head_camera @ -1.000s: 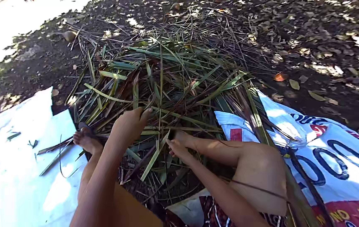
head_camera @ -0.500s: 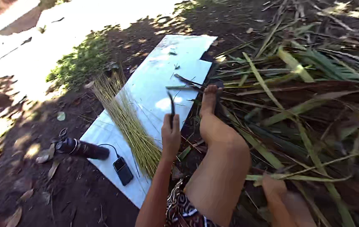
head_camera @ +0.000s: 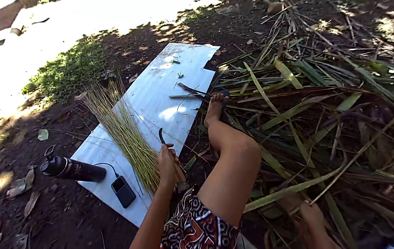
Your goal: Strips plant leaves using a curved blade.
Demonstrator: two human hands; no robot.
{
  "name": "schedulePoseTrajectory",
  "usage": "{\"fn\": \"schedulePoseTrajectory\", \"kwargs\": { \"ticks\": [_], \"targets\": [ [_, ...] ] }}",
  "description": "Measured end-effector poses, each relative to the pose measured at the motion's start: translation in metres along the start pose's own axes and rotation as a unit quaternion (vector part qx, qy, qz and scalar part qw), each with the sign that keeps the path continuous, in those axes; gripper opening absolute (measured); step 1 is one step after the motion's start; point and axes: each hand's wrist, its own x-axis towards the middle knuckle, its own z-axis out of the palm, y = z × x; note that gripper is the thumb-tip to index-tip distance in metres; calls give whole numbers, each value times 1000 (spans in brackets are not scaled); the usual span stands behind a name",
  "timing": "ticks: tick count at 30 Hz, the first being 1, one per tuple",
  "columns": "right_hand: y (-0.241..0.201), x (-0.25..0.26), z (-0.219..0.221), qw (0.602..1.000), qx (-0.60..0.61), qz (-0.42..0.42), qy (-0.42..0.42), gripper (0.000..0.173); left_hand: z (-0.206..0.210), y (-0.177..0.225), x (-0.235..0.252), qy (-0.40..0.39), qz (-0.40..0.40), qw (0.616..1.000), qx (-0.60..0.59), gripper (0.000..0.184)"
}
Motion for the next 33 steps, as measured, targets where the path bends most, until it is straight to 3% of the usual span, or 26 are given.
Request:
{"fn": "schedulePoseTrajectory", "kwargs": {
  "ticks": [3,5,8,9,12,14,16,18,20,21,23,26,28,33],
  "targets": [
    [-25,-24,-27,988,119,23,95,48,30,25,-16,-148,133,979,45,47],
    [-44,-45,-39,972,173,-29,156,48,55,53,-13,-214,220,951,-21,49],
    [-53,-66,-45,926,302,-151,170,47,75,117,14,-146,294,902,-281,67],
    [-59,-74,-47,913,322,-185,168,45,82,134,21,-137,310,886,-315,68],
    [-75,-88,-49,901,329,-239,151,37,117,138,-1,-271,304,896,-179,65],
    [-89,-101,-49,898,361,-228,108,38,144,113,-32,-400,292,869,-18,54],
    [-102,-113,-50,889,403,-209,58,38,171,82,-58,-512,345,771,160,50],
    [-109,-124,-52,877,439,-192,18,41,198,53,-83,-609,401,621,290,49],
    [-116,-134,-56,870,456,-184,-20,42,222,32,-105,-689,394,476,378,48],
    [-118,-137,-58,866,460,-191,-41,40,230,22,-111,-720,384,422,396,49],
    [-118,-143,-61,846,477,-219,-90,35,238,5,-115,-760,368,358,398,47],
    [-109,-144,-64,803,485,-296,-181,27,236,-13,-108,-783,381,356,339,43],
    [-106,-144,-67,803,439,-342,-213,18,235,-15,-101,-792,373,361,322,45],
    [-114,-158,-69,821,388,-381,-172,25,218,-14,-101,-789,412,321,323,50]
  ]
}}
